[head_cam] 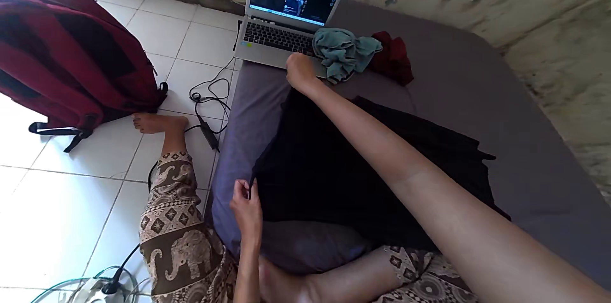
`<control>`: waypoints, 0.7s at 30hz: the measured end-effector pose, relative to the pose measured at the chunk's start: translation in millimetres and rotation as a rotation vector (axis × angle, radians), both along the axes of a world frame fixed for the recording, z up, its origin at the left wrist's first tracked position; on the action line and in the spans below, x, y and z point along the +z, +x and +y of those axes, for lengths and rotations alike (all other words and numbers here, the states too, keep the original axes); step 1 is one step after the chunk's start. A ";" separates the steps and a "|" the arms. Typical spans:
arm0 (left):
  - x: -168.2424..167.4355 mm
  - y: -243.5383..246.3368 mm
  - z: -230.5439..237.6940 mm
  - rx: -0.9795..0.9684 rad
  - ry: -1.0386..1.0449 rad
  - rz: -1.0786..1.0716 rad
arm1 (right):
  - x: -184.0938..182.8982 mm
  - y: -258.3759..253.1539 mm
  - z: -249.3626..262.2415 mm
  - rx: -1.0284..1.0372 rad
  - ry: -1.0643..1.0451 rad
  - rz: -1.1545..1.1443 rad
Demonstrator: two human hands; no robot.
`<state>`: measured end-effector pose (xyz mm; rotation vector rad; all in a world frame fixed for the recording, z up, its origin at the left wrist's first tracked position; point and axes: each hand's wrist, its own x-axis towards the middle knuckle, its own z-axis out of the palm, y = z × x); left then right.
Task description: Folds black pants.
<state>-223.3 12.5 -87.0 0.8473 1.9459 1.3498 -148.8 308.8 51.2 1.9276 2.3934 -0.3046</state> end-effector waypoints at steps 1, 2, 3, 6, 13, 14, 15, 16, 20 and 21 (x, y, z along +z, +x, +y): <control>-1.2 -0.7 0.1 -0.046 -0.072 0.054 | -6.8 -3.3 3.9 -0.009 -0.015 0.014; -2.1 -0.2 0.4 -0.095 -0.137 0.100 | -14.1 -5.7 7.7 -0.023 -0.030 0.024; -2.8 1.4 0.9 -0.130 -0.182 0.147 | -21.4 -7.2 11.4 -0.043 -0.047 0.034; -1.0 9.1 2.8 -0.185 -0.224 0.242 | -43.0 -4.6 22.2 -0.082 -0.103 0.130; 2.6 13.0 2.6 -0.215 -0.258 0.217 | -73.1 25.5 12.3 0.067 -0.138 0.431; 3.4 13.9 3.0 -0.201 -0.260 0.213 | -72.6 31.9 5.1 0.064 -0.133 0.474; 3.5 15.5 3.5 -0.178 -0.242 0.225 | -72.4 40.6 -3.7 0.058 -0.121 0.526; 3.9 17.2 5.1 -0.153 -0.203 0.258 | -72.3 51.2 -13.7 0.045 -0.103 0.586; 18.2 24.3 31.1 -0.170 -0.009 0.374 | -65.6 115.9 -87.1 -0.062 -0.030 0.879; 22.5 26.5 43.9 -0.215 0.010 0.389 | -65.5 136.9 -110.6 -0.103 -0.009 0.923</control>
